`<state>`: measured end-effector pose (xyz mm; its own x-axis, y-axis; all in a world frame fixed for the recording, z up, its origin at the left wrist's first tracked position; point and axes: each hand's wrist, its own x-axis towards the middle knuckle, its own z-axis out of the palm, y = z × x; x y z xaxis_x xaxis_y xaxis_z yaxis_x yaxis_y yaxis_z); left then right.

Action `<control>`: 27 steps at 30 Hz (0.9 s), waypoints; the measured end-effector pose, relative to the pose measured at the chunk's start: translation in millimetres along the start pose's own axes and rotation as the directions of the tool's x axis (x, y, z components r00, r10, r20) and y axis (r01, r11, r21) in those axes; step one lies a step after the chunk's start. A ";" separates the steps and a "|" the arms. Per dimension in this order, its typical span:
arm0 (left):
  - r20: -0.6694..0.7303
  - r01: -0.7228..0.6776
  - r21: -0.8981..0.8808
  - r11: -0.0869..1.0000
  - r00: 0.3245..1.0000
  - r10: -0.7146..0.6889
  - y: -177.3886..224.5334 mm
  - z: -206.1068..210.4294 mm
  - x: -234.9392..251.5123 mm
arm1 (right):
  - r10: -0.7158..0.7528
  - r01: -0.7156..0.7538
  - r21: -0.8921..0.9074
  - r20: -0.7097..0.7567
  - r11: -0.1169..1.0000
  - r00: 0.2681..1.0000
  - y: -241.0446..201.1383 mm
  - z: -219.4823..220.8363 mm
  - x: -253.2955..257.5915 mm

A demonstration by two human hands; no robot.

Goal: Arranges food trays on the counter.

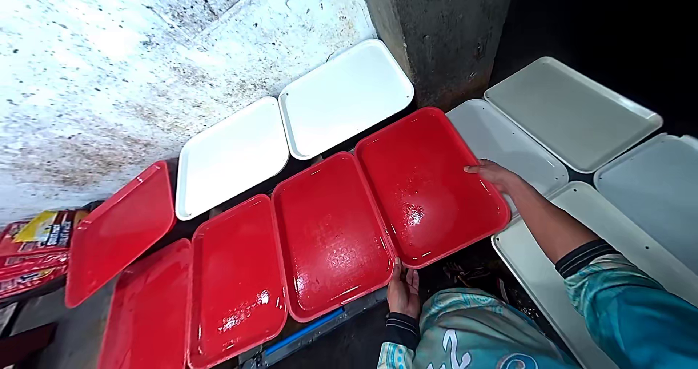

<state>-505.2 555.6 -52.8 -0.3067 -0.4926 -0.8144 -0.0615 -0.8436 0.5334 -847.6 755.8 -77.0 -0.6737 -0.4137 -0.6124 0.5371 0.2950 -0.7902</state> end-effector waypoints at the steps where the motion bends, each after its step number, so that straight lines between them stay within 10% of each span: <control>1: 0.004 0.003 -0.019 1.000 1.000 -0.003 1.2 0.1 0.1 | 0.000 0.000 -0.002 0.004 1.000 1.000 -0.3 -0.1 0.8; 27: -0.041 -0.016 -0.119 0.993 0.999 0.011 5.3 3.7 13.4 | -0.026 0.028 -0.130 0.017 0.991 1.000 -14.1 2.7 -9.1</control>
<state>-513.2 545.4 -60.1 -0.2678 -0.5101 -0.8174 0.0565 -0.8552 0.5152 -847.7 753.1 -60.3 -0.6785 -0.4357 -0.5915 0.4476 0.3933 -0.8031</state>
